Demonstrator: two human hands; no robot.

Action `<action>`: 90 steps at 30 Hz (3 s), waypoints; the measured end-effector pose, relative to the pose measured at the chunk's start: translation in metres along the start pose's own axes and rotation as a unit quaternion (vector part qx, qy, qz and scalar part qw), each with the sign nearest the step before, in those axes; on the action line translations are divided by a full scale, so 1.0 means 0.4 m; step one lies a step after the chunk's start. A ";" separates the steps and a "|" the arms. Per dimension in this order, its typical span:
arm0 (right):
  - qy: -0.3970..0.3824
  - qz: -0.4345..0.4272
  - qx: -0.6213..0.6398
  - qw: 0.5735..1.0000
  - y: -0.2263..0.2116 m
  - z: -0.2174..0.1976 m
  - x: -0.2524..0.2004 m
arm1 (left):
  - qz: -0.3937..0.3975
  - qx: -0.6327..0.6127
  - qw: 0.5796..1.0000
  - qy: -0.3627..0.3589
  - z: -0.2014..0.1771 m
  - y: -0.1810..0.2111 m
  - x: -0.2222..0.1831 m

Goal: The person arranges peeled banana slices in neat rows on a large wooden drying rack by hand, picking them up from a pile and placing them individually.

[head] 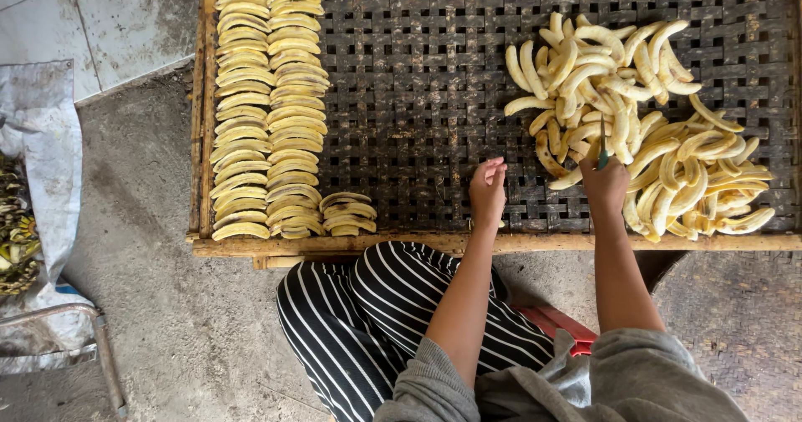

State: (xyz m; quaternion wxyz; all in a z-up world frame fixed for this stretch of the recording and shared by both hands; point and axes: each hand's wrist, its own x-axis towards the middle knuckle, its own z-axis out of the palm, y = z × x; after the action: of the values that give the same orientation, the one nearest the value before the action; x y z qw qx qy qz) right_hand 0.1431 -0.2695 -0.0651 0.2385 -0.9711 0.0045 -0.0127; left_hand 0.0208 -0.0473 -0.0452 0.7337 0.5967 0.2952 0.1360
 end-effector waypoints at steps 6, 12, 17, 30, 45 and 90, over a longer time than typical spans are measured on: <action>-0.067 0.001 -0.023 0.997 -0.096 0.016 -0.041 | 0.038 0.100 0.993 -0.055 0.030 -0.071 0.022; 0.053 -0.045 -0.016 0.997 -0.142 0.072 -0.076 | -0.080 -0.013 0.997 0.005 -0.005 -0.077 0.030; -0.116 0.015 0.165 0.979 -0.218 -0.061 -0.125 | -0.037 -0.036 0.998 -0.037 -0.005 -0.018 0.040; -0.155 -0.151 0.184 0.959 -0.450 -0.311 -0.478 | -0.015 -0.484 0.875 0.020 -0.062 0.097 0.032; -0.152 -0.206 0.015 0.967 -0.475 -0.304 -0.514 | 0.046 -0.443 0.892 0.081 -0.079 0.209 -0.001; -0.103 -0.323 -0.102 0.935 -0.351 -0.090 -0.263 | -0.211 -0.566 0.785 -0.137 -0.021 -0.109 0.046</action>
State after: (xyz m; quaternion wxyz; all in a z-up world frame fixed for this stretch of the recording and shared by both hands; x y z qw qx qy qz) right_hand 0.0374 -0.1601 0.0296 0.1200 -0.9354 -0.3323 0.0113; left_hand 0.0235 -0.0413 -0.0928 0.9828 0.0096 0.1808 0.0372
